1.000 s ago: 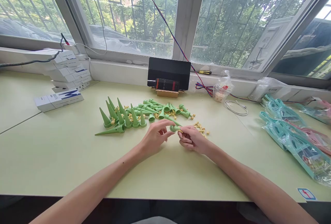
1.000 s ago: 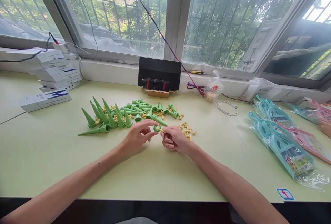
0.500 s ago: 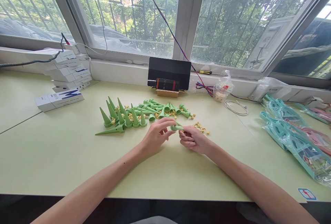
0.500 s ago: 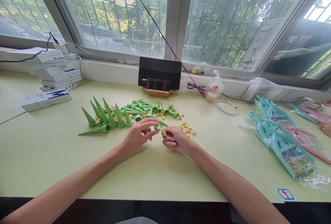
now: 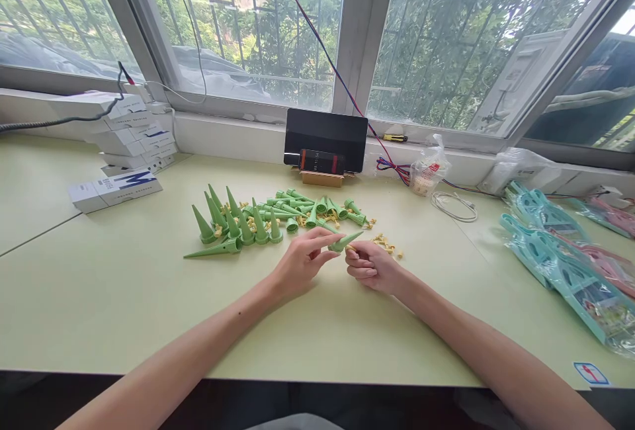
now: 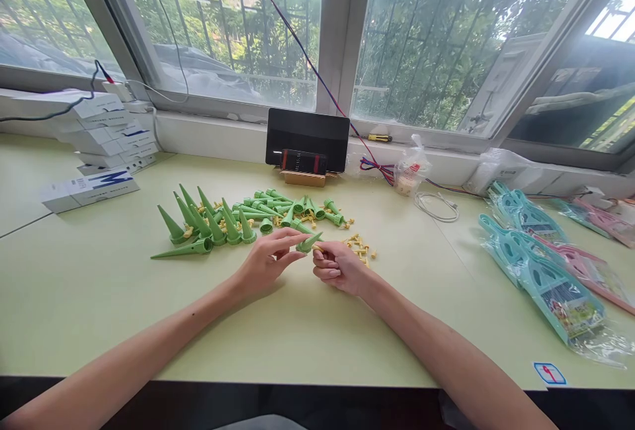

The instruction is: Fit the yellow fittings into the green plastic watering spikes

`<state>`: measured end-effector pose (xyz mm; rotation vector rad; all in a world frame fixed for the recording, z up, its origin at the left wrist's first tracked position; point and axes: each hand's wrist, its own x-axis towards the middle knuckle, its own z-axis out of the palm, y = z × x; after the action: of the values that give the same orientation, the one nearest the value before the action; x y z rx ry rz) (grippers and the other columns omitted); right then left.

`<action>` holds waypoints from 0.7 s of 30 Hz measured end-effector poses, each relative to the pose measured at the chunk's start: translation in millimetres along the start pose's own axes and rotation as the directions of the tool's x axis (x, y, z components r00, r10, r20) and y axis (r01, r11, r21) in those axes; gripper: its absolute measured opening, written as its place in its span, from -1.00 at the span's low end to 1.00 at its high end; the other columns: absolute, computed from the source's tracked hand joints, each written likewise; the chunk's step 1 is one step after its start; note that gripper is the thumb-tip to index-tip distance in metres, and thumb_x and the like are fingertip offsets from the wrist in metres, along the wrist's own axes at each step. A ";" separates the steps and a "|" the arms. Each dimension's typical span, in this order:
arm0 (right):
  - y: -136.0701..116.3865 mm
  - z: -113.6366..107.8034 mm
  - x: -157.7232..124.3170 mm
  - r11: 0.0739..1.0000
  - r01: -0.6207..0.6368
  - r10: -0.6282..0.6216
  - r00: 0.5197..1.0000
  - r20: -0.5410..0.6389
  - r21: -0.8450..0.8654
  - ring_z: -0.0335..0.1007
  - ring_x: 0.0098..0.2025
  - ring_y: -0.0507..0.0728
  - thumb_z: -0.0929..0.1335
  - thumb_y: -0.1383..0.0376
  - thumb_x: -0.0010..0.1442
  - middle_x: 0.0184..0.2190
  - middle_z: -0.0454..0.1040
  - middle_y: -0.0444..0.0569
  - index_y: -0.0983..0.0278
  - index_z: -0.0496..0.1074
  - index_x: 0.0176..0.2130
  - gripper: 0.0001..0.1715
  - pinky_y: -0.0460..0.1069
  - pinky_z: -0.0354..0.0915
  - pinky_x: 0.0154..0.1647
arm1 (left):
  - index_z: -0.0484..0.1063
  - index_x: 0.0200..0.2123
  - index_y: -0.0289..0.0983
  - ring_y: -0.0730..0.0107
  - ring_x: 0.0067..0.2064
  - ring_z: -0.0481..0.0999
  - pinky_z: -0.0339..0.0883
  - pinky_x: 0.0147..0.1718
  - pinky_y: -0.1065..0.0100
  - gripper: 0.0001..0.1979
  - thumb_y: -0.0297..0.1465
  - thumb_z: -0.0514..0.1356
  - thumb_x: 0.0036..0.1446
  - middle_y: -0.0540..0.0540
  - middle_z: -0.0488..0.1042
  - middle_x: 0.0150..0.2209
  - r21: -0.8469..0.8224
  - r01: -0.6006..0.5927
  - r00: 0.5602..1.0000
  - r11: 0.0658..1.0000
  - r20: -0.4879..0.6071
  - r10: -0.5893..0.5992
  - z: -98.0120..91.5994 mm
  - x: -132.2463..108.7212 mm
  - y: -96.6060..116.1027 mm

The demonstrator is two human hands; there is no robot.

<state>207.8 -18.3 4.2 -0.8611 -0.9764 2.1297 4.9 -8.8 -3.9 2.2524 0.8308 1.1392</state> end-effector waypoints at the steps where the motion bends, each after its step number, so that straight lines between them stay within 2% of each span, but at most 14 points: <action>1: 0.0 0.2 0.1 1.000 0.001 -0.001 1.000 -0.002 0.000 -0.25 -0.71 -0.12 0.33 0.28 0.10 -0.72 -0.08 -0.33 0.28 0.21 -0.55 -0.74 -0.22 -0.27 -0.78 | 0.50 0.03 -0.15 0.65 -0.55 0.14 0.15 -0.56 0.49 -0.70 -0.41 0.20 0.23 -0.11 0.49 -0.13 -0.001 0.007 1.000 1.000 -0.001 -0.007 0.2 0.0 0.9; 9: 4.6 1.0 2.4 0.995 0.077 -0.079 0.996 -0.039 -0.056 -0.19 -0.72 -0.13 0.37 0.16 0.12 -0.73 -0.06 -0.33 0.30 0.26 -0.57 -0.64 -0.20 -0.29 -0.76 | 0.53 -0.03 -0.24 0.67 -0.59 0.09 0.08 -0.61 0.50 -0.72 -0.34 0.23 0.20 -0.06 0.46 -0.28 -0.006 0.054 0.998 0.999 -0.039 -0.054 4.5 -1.4 -0.3; 16: 10.6 0.5 5.2 0.958 0.193 -0.210 0.976 -0.060 -0.210 -0.10 -0.74 -0.11 0.35 0.09 0.17 -0.75 -0.06 -0.34 0.28 0.24 -0.55 -0.58 -0.20 -0.25 -0.75 | 0.54 -0.04 -0.26 0.65 -0.58 0.12 0.07 -0.61 0.50 -0.70 -0.28 0.21 0.20 0.00 0.36 -0.39 -0.028 0.100 0.995 0.995 -0.004 -0.100 3.7 -1.2 4.0; 21: 12.4 2.1 4.0 0.892 0.291 -0.320 0.947 -0.029 -0.345 -0.05 -0.75 -0.10 0.32 0.03 0.22 -0.74 -0.01 -0.32 0.27 0.21 -0.54 -0.53 -0.18 -0.19 -0.76 | 0.55 -0.06 -0.28 0.65 -0.59 0.09 0.02 -0.63 0.50 -0.69 -0.27 0.20 0.20 0.01 0.34 -0.42 -0.067 0.152 0.988 0.986 0.044 -0.149 1.1 0.1 10.9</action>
<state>200.5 -22.5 -6.0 -0.8830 -1.3601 1.6708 9.2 -16.5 2.7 2.1097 0.9143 1.0354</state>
